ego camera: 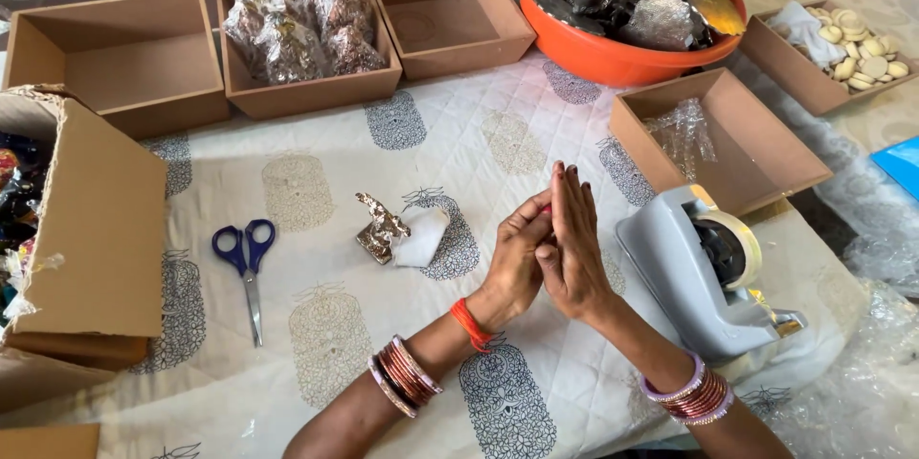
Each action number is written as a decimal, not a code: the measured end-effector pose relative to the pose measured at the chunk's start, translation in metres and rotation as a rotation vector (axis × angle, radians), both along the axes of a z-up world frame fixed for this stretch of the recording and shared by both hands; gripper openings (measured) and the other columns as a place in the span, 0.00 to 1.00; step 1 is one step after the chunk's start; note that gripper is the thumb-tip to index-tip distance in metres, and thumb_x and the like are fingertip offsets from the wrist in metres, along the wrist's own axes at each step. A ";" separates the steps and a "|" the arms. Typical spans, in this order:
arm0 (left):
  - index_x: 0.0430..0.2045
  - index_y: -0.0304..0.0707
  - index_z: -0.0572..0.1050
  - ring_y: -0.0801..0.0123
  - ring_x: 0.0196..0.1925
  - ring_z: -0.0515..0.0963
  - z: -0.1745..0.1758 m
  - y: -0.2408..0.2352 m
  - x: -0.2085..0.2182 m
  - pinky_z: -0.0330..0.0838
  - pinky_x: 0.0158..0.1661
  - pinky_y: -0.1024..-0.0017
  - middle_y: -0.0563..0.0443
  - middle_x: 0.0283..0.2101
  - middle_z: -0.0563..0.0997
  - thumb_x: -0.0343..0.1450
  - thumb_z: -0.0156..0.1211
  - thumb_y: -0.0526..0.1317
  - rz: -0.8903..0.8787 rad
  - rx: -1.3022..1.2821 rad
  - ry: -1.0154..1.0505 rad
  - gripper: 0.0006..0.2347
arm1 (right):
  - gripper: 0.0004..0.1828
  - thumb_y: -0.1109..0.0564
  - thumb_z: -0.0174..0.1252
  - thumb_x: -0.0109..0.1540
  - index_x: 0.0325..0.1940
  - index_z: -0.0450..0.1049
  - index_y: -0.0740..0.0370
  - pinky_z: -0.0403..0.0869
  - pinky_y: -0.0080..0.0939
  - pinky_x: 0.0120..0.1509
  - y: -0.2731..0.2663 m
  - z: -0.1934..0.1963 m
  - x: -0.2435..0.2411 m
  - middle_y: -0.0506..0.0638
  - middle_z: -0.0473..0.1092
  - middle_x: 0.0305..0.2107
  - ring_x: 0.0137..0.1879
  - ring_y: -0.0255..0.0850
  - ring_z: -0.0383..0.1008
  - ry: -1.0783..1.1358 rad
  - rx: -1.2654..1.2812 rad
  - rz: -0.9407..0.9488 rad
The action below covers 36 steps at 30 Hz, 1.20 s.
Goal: The person wipes down small decorative figurines using a white cloth, then wraps them in bubble wrap and clear plastic before placing them into cardboard boxes.
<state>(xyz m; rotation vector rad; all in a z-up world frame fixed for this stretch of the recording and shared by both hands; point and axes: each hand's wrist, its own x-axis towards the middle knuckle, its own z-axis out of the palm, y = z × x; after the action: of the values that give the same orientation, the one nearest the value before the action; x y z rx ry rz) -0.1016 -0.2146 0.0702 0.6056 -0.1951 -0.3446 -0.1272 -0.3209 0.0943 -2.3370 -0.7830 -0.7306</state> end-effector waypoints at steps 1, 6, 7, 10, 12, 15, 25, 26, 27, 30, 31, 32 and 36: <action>0.67 0.30 0.66 0.61 0.57 0.74 0.012 0.002 -0.003 0.69 0.59 0.64 0.40 0.61 0.74 0.79 0.42 0.36 -0.014 0.006 0.045 0.19 | 0.46 0.29 0.21 0.71 0.81 0.34 0.66 0.39 0.63 0.87 -0.001 -0.002 0.000 0.65 0.38 0.78 0.85 0.60 0.36 0.004 0.019 -0.006; 0.68 0.42 0.62 0.68 0.64 0.71 0.019 0.000 -0.005 0.64 0.63 0.68 0.52 0.65 0.71 0.78 0.37 0.49 -0.008 0.059 0.095 0.23 | 0.47 0.28 0.21 0.70 0.82 0.33 0.65 0.40 0.63 0.86 0.004 -0.011 -0.030 0.67 0.36 0.78 0.85 0.64 0.34 0.090 0.089 0.049; 0.67 0.39 0.62 0.68 0.65 0.71 0.007 -0.002 -0.002 0.64 0.65 0.67 0.50 0.65 0.71 0.79 0.37 0.50 0.017 0.045 0.032 0.23 | 0.48 0.27 0.22 0.70 0.81 0.31 0.67 0.43 0.63 0.85 0.000 -0.022 -0.037 0.69 0.36 0.78 0.84 0.64 0.35 0.143 0.109 0.105; 0.63 0.32 0.64 0.62 0.60 0.74 -0.012 -0.007 0.003 0.69 0.62 0.65 0.43 0.59 0.75 0.81 0.37 0.49 0.051 0.025 -0.006 0.21 | 0.50 0.27 0.26 0.71 0.80 0.28 0.69 0.48 0.62 0.83 -0.007 -0.035 -0.051 0.74 0.37 0.76 0.83 0.65 0.39 0.201 0.162 0.191; 0.61 0.28 0.65 0.58 0.54 0.79 -0.029 -0.012 0.006 0.74 0.58 0.63 0.37 0.53 0.79 0.82 0.38 0.47 0.069 0.019 0.024 0.20 | 0.51 0.26 0.30 0.72 0.80 0.26 0.70 0.52 0.62 0.83 -0.007 -0.035 -0.057 0.76 0.39 0.75 0.83 0.64 0.43 0.212 0.195 0.229; 0.62 0.29 0.65 0.60 0.43 0.82 -0.049 -0.015 0.012 0.78 0.46 0.64 0.37 0.43 0.82 0.83 0.38 0.43 0.147 0.038 0.048 0.18 | 0.49 0.31 0.39 0.72 0.79 0.32 0.70 0.57 0.60 0.82 -0.005 -0.028 -0.057 0.73 0.48 0.72 0.79 0.61 0.53 0.229 0.430 0.296; 0.71 0.40 0.51 0.54 0.61 0.77 -0.016 0.007 -0.007 0.77 0.55 0.57 0.36 0.60 0.75 0.77 0.36 0.56 -0.024 0.079 0.031 0.29 | 0.28 0.70 0.60 0.59 0.62 0.73 0.58 0.81 0.37 0.58 -0.006 -0.027 -0.032 0.54 0.62 0.62 0.63 0.44 0.74 0.332 0.418 0.028; 0.72 0.43 0.47 0.52 0.63 0.74 -0.015 0.006 -0.008 0.74 0.58 0.56 0.36 0.63 0.72 0.75 0.35 0.59 -0.072 0.090 0.004 0.32 | 0.29 0.71 0.63 0.55 0.61 0.74 0.57 0.80 0.37 0.58 -0.006 -0.024 -0.031 0.54 0.62 0.61 0.62 0.43 0.73 0.283 0.380 0.017; 0.72 0.43 0.47 0.52 0.63 0.74 -0.014 0.007 -0.008 0.74 0.58 0.56 0.36 0.63 0.72 0.75 0.35 0.59 -0.075 0.089 0.003 0.32 | 0.29 0.71 0.63 0.55 0.61 0.74 0.57 0.80 0.37 0.58 -0.007 -0.023 -0.029 0.54 0.62 0.61 0.62 0.43 0.73 0.281 0.380 0.014; 0.74 0.46 0.42 0.52 0.68 0.70 -0.013 0.008 -0.009 0.67 0.66 0.56 0.38 0.66 0.70 0.72 0.34 0.66 -0.084 0.144 -0.040 0.38 | 0.31 0.70 0.68 0.52 0.59 0.75 0.59 0.78 0.41 0.62 -0.014 -0.032 -0.022 0.56 0.65 0.60 0.62 0.46 0.71 0.092 0.246 -0.032; 0.74 0.46 0.41 0.53 0.69 0.69 -0.013 0.007 -0.010 0.65 0.67 0.56 0.39 0.67 0.69 0.70 0.34 0.67 -0.066 0.150 -0.043 0.39 | 0.28 0.70 0.68 0.53 0.57 0.76 0.59 0.78 0.41 0.62 -0.020 -0.041 -0.019 0.54 0.69 0.58 0.61 0.45 0.73 0.102 0.257 -0.016; 0.74 0.47 0.40 0.54 0.70 0.67 -0.013 0.006 -0.010 0.63 0.68 0.55 0.39 0.67 0.69 0.69 0.35 0.69 -0.045 0.156 -0.047 0.41 | 0.25 0.70 0.68 0.55 0.55 0.77 0.59 0.78 0.41 0.63 -0.025 -0.051 -0.015 0.52 0.73 0.55 0.60 0.44 0.76 0.112 0.267 0.001; 0.74 0.44 0.40 0.53 0.69 0.69 -0.008 0.011 -0.004 0.65 0.68 0.54 0.36 0.66 0.70 0.70 0.34 0.69 0.011 0.105 0.003 0.41 | 0.17 0.69 0.67 0.58 0.50 0.80 0.58 0.82 0.36 0.58 -0.016 -0.054 -0.013 0.49 0.79 0.48 0.53 0.40 0.82 0.229 0.319 -0.002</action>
<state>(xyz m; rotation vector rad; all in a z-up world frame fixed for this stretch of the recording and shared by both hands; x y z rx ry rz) -0.1054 -0.2038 0.0623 0.7096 -0.1720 -0.3469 -0.1407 -0.3371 0.0401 -2.0847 -0.5217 -0.5315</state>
